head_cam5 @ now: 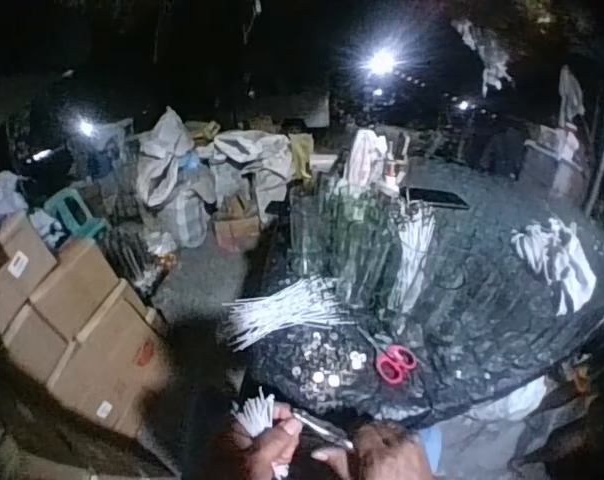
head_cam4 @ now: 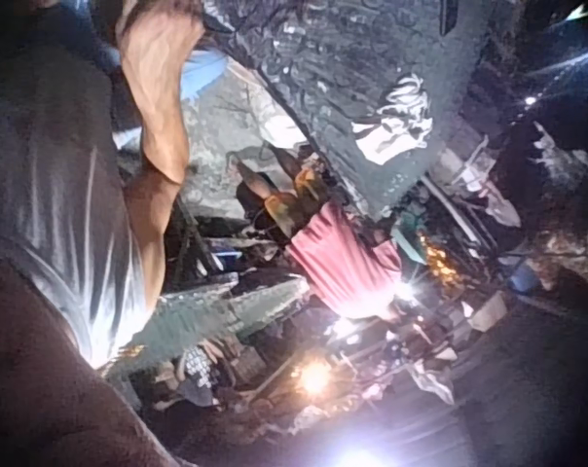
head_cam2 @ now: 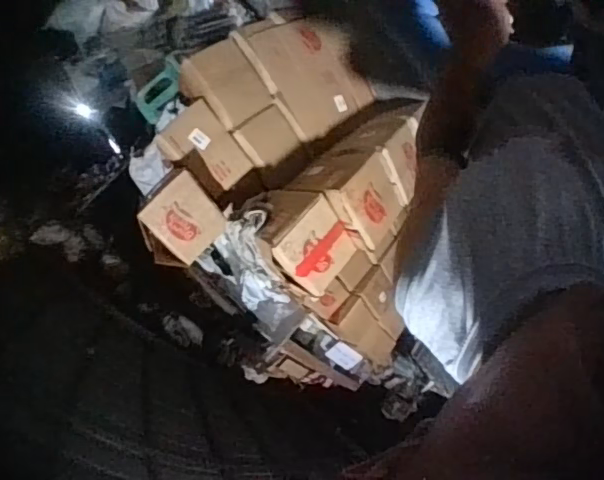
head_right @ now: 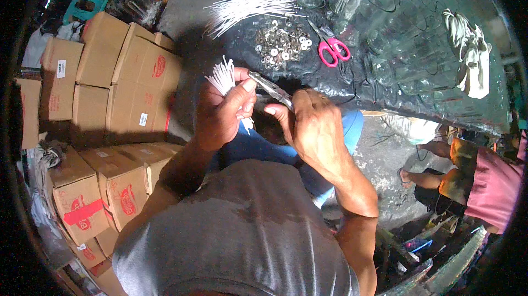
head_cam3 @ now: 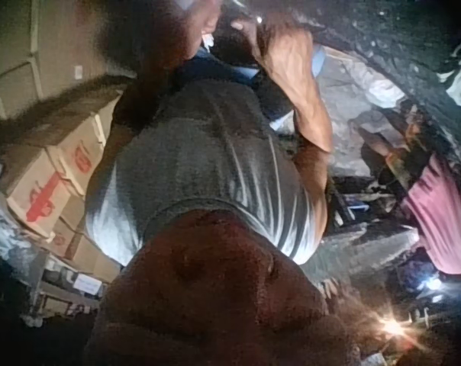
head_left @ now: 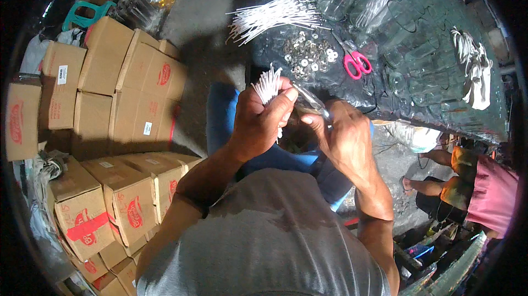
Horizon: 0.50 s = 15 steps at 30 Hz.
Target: The person sits at a cluttered workbench and repeatedly picks up white sticks and small metal rings, inserting the rings onto the sticks using pliers. The assembled items are placed on the table. The process is repetitive and continues throughout the clip.
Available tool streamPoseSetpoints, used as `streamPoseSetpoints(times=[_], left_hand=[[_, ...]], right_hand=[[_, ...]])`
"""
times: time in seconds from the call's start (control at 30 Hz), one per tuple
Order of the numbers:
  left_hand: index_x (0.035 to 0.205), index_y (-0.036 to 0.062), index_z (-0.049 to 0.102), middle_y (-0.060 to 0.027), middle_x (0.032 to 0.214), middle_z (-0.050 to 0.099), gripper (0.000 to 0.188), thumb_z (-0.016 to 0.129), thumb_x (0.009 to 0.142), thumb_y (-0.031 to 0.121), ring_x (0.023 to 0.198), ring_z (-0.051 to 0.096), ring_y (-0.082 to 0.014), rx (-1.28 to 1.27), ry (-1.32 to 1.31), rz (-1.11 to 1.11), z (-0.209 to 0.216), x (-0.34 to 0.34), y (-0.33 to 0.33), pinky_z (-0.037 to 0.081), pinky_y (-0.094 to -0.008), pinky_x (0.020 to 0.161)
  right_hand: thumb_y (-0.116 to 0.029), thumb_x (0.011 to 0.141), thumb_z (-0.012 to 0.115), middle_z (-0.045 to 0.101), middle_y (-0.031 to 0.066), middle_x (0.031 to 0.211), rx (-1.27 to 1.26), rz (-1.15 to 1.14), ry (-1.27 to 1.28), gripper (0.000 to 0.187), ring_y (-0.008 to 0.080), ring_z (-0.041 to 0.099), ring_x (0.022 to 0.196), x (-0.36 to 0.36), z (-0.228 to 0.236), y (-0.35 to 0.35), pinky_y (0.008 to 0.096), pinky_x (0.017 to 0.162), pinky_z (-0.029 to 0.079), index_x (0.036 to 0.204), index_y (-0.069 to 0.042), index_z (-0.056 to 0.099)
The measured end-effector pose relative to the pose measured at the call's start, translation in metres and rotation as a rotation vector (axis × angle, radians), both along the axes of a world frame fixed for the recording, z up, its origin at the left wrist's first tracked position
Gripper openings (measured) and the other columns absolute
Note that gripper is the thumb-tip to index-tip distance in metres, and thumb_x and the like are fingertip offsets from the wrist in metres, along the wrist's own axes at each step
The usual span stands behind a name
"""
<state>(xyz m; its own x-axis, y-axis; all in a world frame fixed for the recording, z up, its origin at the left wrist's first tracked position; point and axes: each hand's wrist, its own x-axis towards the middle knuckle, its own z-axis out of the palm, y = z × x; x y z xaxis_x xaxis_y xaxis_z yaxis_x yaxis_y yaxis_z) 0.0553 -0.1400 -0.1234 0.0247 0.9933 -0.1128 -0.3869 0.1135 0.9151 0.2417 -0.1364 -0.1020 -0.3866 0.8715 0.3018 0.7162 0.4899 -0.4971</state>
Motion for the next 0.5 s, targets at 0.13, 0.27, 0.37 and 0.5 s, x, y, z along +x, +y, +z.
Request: streamPoseSetpoints(times=[0.13,0.27,0.37,0.5], left_hand=[[0.1,0.0026,0.063,0.0045,0.068,0.053,0.01,0.062,0.096,0.011,0.056,0.042,-0.002,0.028,0.054,-0.008,0.001,-0.001,0.001,0.034,-0.0225,0.05],[0.096,-0.0005,0.064,-0.0014,0.07,0.06,0.012,0.062,0.096,0.012,0.062,0.053,-0.0073,0.116,0.277,-0.017,0.0,-0.006,0.0,0.042,-0.0278,0.054],[0.096,-0.0015,0.065,-0.0084,0.073,0.064,0.012,0.064,0.094,0.011,0.067,0.062,-0.0164,0.199,0.463,-0.035,0.0,-0.009,-0.002,0.047,-0.0329,0.061],[0.099,-0.0001,0.067,-0.0154,0.084,0.067,0.013,0.065,0.093,0.011,0.077,0.067,-0.0298,0.402,0.774,-0.072,0.006,-0.035,-0.001,0.05,-0.0381,0.068]], right_hand=[[-0.032,0.089,0.072,0.059,0.0189,0.069,-0.023,-0.006,0.102,0.038,0.0418,0.062,0.063,-0.003,0.001,0.002,0.0474,0.056,0.048,0.084,0.001,0.055],[-0.031,0.089,0.072,0.06,0.02,0.072,-0.062,0.05,0.018,0.036,0.0419,0.063,0.066,0.004,-0.006,0.009,0.0473,0.056,0.048,0.086,0.001,0.056],[-0.029,0.09,0.071,0.06,0.0203,0.073,-0.112,0.067,0.04,0.034,0.0426,0.063,0.068,0.006,-0.008,0.012,0.0482,0.058,0.049,0.086,0.001,0.057],[-0.025,0.09,0.071,0.06,0.0208,0.075,-0.088,0.035,0.012,0.03,0.0436,0.063,0.071,0.017,0.004,0.015,0.0492,0.062,0.049,0.088,0.002,0.057]])
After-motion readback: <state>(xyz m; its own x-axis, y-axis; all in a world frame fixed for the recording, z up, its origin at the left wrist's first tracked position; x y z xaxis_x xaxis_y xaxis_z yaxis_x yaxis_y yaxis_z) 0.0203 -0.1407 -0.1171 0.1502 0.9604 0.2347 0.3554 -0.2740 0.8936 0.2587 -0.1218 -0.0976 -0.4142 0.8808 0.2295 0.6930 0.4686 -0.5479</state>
